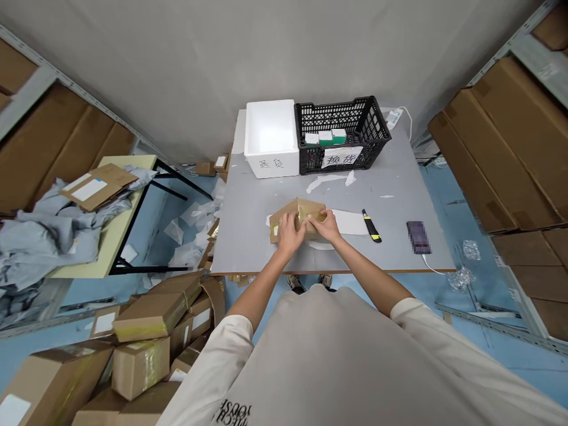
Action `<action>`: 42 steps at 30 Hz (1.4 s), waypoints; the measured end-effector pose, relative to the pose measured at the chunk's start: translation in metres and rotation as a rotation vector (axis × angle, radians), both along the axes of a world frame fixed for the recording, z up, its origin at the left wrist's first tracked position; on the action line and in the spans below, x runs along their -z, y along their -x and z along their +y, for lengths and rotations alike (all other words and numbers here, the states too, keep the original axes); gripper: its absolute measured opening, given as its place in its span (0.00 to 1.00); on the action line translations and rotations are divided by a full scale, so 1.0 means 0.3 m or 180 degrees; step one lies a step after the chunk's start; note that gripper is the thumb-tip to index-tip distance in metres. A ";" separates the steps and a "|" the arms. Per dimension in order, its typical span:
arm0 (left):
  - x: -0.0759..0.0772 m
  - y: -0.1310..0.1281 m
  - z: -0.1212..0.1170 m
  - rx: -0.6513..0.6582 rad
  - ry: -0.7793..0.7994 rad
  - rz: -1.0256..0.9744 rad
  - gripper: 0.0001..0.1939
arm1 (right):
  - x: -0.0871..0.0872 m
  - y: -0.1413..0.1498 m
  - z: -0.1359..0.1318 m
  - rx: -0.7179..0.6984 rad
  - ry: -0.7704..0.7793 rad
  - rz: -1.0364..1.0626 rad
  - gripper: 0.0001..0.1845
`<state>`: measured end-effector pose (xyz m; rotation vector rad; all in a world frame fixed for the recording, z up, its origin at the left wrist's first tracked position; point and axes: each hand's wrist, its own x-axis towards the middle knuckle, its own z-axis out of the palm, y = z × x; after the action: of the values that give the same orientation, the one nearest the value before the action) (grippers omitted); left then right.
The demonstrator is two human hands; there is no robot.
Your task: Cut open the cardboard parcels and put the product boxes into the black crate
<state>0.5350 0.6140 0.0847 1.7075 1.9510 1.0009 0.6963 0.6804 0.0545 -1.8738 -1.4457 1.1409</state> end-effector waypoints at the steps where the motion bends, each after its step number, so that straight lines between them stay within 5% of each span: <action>1: -0.002 0.025 -0.010 -0.0064 -0.0010 -0.0023 0.19 | -0.005 0.016 -0.005 -0.0068 -0.0057 0.0008 0.30; 7: 0.009 0.082 -0.006 -0.0142 -0.0002 -0.0408 0.21 | -0.047 0.009 0.010 -0.0163 -0.0716 -0.0126 0.19; 18: 0.103 -0.120 0.078 0.0403 0.0175 -0.0509 0.23 | -0.039 -0.295 0.068 -0.0006 -0.1084 -0.0118 0.19; 22: 0.082 -0.150 0.082 0.0437 0.0019 -0.0064 0.20 | -0.021 -0.338 0.054 0.0234 -0.0962 0.0111 0.24; 29: 0.006 -0.230 0.115 0.1409 -0.0225 -0.0257 0.20 | -0.048 -0.280 0.059 0.0380 -0.1097 0.0596 0.20; 35: -0.024 -0.160 0.103 0.0256 -0.0059 0.0187 0.20 | -0.057 -0.143 0.089 -0.0578 -0.0598 0.1315 0.20; 42: 0.039 0.109 0.031 -0.0561 0.0180 0.0138 0.25 | 0.073 -0.073 0.077 -0.0366 -0.0088 -0.0186 0.12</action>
<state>0.5024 0.6232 0.0731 1.5609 2.1671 0.9651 0.7182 0.7035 0.0326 -1.8395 -1.6119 1.1212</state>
